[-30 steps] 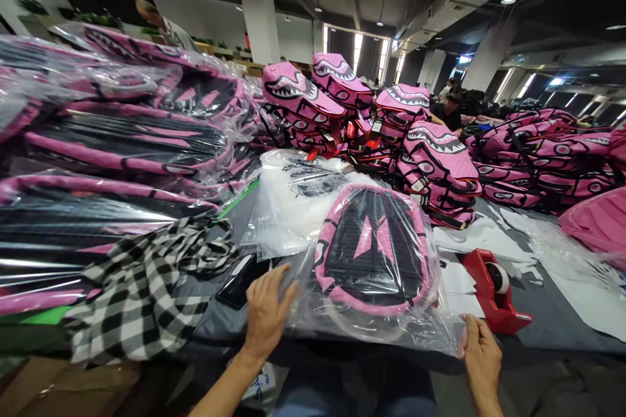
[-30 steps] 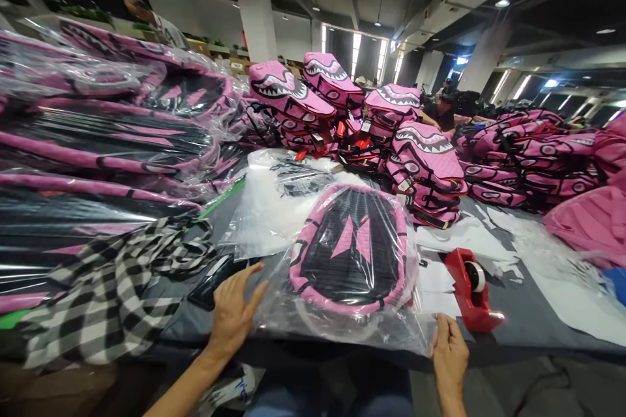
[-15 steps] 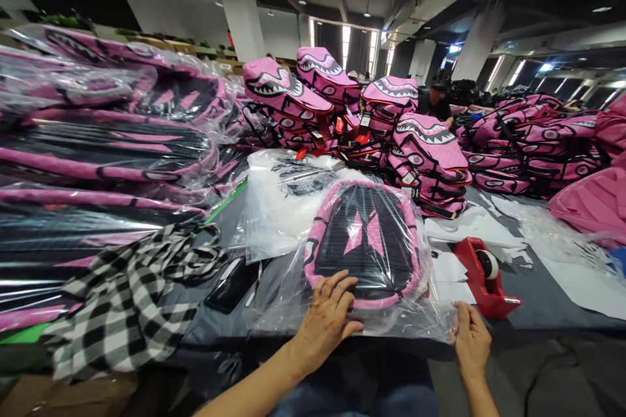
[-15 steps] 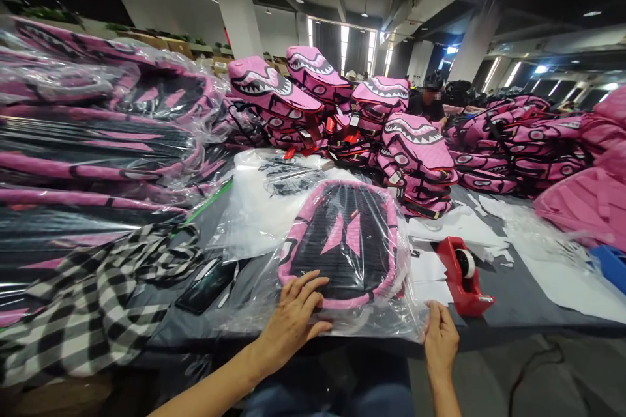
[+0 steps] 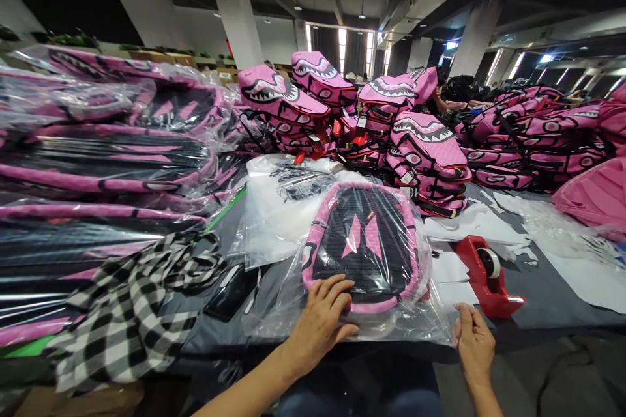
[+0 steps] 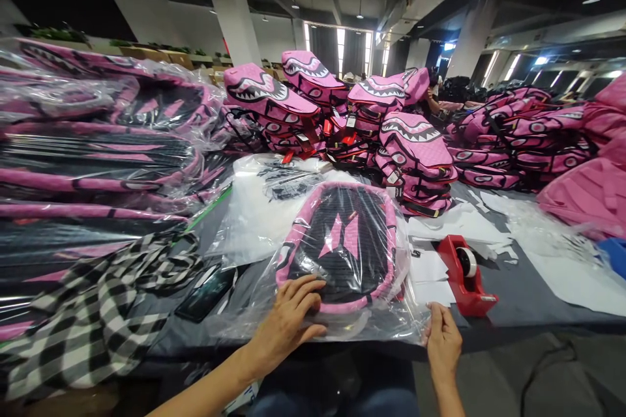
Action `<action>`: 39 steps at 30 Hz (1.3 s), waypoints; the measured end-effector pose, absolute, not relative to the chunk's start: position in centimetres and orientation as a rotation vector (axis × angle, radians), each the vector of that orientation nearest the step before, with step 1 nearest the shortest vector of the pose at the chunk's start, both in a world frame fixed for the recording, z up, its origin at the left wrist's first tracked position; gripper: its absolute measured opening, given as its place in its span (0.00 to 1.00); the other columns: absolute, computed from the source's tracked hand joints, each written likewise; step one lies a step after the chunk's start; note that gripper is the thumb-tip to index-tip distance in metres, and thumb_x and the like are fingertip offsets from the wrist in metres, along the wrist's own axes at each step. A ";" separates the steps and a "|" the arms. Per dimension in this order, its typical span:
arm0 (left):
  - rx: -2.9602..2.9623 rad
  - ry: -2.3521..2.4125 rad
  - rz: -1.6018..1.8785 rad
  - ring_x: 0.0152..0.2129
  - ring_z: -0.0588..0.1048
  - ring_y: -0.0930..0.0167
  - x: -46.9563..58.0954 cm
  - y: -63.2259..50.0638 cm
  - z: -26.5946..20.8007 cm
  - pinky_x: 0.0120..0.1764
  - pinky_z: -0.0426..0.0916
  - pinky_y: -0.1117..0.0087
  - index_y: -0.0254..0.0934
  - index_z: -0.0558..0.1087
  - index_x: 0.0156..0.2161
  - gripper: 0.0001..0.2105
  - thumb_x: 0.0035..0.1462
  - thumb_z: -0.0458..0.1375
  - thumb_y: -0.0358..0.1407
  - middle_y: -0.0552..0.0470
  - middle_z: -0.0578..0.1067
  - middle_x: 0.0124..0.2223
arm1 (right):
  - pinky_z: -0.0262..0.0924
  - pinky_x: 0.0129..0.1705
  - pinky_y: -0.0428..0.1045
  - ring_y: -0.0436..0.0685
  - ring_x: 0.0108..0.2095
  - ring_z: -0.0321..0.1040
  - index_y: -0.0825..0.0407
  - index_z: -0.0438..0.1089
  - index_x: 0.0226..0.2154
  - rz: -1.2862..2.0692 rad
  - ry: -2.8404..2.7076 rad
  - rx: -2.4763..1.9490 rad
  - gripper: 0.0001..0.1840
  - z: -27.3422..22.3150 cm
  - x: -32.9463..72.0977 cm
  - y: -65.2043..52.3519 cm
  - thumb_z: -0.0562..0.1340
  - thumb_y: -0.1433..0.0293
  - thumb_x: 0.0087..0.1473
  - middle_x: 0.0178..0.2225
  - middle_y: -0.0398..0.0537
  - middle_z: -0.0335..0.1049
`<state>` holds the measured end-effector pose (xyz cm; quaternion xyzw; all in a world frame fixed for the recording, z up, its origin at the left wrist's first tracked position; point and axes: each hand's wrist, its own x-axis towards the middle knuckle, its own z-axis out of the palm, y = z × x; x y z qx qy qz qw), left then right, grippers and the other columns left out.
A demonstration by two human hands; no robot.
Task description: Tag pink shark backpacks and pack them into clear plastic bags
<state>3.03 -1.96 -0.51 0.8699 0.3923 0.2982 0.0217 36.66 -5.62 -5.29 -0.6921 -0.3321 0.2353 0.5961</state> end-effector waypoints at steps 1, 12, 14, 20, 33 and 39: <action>2.690 1.210 0.927 0.56 0.69 0.54 3.1 -2.0 -0.6 0.56 0.63 0.47 0.40 0.66 0.41 0.21 0.48 0.73 0.30 0.44 0.75 0.56 | 0.52 0.16 0.47 0.50 0.13 0.54 0.51 0.70 0.33 0.546 -0.772 -1.610 0.38 -5.3 36.6 -5.6 0.61 0.33 0.41 0.13 0.34 0.55; 2.309 1.061 0.937 0.53 0.69 0.62 2.9 -0.7 1.1 0.55 0.62 0.56 0.40 0.70 0.35 0.05 0.65 0.56 0.32 0.49 0.76 0.50 | 0.52 0.17 0.48 0.51 0.13 0.55 0.51 0.69 0.34 0.521 -0.795 -1.644 0.37 -5.2 37.1 -5.7 0.58 0.33 0.45 0.14 0.34 0.55; 2.136 1.096 0.874 0.46 0.72 0.64 3.2 0.2 1.6 0.51 0.65 0.60 0.39 0.68 0.30 0.08 0.62 0.57 0.31 0.49 0.75 0.45 | 0.52 0.17 0.48 0.51 0.13 0.55 0.51 0.70 0.36 0.521 -0.809 -1.702 0.38 -5.2 37.6 -5.6 0.58 0.33 0.45 0.13 0.34 0.55; 1.966 1.144 0.726 0.43 0.71 0.65 3.8 1.7 1.7 0.47 0.65 0.64 0.39 0.67 0.26 0.08 0.56 0.58 0.32 0.50 0.74 0.42 | 0.48 0.15 0.47 0.52 0.12 0.54 0.51 0.73 0.36 0.795 -0.864 -1.744 0.35 -5.7 38.7 -4.4 0.61 0.38 0.42 0.11 0.33 0.53; 2.026 1.126 0.723 0.39 0.73 0.62 3.4 2.5 0.1 0.43 0.67 0.63 0.40 0.69 0.25 0.12 0.58 0.54 0.41 0.50 0.76 0.39 | 0.62 0.34 0.53 0.62 0.31 0.69 0.52 0.75 0.23 0.209 -0.922 -1.945 0.32 2.0 52.2 -3.5 0.65 0.40 0.33 0.26 0.54 0.75; 2.053 1.124 0.698 0.40 0.74 0.61 3.3 2.6 -0.2 0.45 0.68 0.61 0.41 0.69 0.25 0.14 0.58 0.53 0.44 0.50 0.76 0.39 | 0.58 0.28 0.50 0.57 0.24 0.66 0.56 0.76 0.19 0.407 -0.965 -1.951 0.27 1.6 51.9 -2.4 0.66 0.47 0.33 0.17 0.48 0.70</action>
